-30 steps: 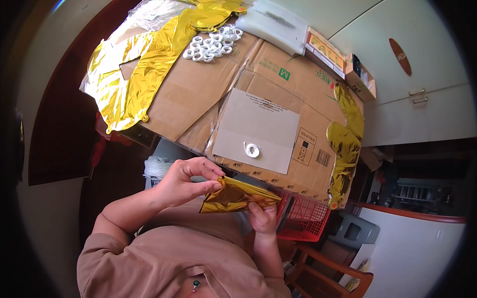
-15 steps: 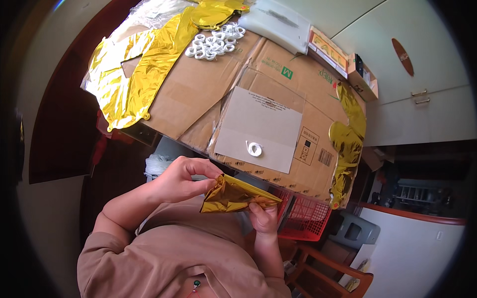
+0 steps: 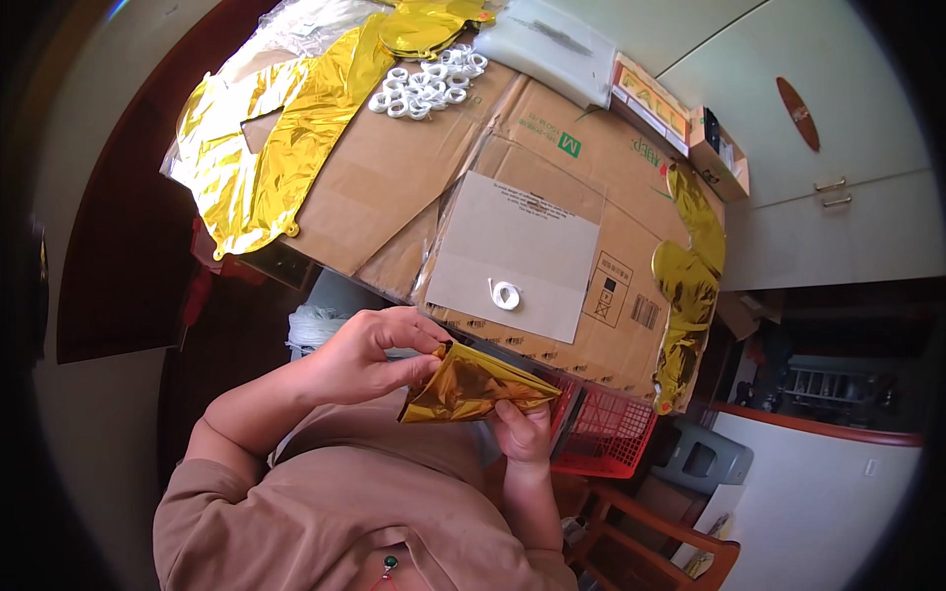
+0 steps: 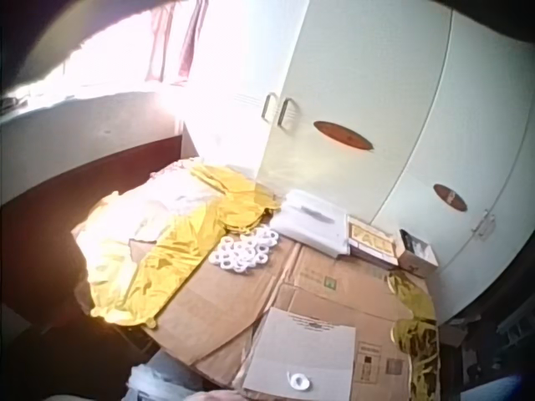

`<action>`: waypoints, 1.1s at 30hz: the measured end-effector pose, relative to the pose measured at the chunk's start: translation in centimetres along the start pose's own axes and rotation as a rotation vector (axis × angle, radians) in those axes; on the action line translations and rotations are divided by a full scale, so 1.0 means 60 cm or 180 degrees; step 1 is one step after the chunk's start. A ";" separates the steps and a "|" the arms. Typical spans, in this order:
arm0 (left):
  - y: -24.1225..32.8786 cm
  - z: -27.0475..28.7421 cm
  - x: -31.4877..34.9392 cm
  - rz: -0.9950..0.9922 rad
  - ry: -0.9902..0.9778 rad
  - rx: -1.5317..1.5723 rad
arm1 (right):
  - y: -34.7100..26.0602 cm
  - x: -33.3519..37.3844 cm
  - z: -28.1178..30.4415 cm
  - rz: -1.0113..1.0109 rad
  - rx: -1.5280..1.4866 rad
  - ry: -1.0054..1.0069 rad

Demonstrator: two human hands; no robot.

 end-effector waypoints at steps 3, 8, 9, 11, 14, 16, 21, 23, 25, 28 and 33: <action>0.001 0.000 -0.002 0.0058 0.0022 0.0059 | 0.000 0.002 0.001 -0.0014 0.0006 0.0057; -0.005 0.002 -0.001 -0.0247 0.0109 -0.0271 | -0.002 0.005 0.002 0.0045 0.0131 0.0072; -0.005 0.001 -0.001 -0.0231 0.0144 -0.0271 | -0.002 0.005 0.003 0.0023 0.0142 0.0117; 0.000 -0.001 -0.003 -0.0199 0.0215 -0.0273 | -0.002 0.007 0.005 -0.0023 0.0163 0.0207; 0.003 -0.002 0.000 0.0119 0.0336 -0.0237 | -0.003 0.007 0.009 -0.0015 0.0250 0.0170; 0.002 -0.002 0.000 -0.0018 0.0297 -0.0327 | -0.001 0.009 0.011 -0.0002 0.0212 0.0147; 0.002 -0.003 0.006 -0.0297 0.0372 -0.0718 | -0.001 0.008 0.006 0.0033 0.0200 0.0154; 0.002 -0.004 0.006 -0.0400 0.0355 -0.0752 | -0.001 0.007 0.006 0.0042 0.0173 0.0129; -0.002 -0.004 0.005 -0.0462 0.0354 -0.0612 | -0.002 0.007 0.005 0.0012 0.0207 0.0162; -0.006 -0.007 0.003 -0.0396 0.0363 -0.0430 | -0.004 0.006 -0.002 0.0001 0.0218 0.0217; -0.006 -0.013 0.003 -0.0014 0.0326 0.0045 | -0.003 0.005 0.004 0.0022 0.0261 0.0214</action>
Point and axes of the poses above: each hand's wrist, its own x-axis away from the middle knuckle, its own z-axis out of the back of the hand, y = z × x, the point moved 4 cm from there along -x, towards the middle knuckle, and after that the axes turned 3 degrees about y, right-handed, at the moved point
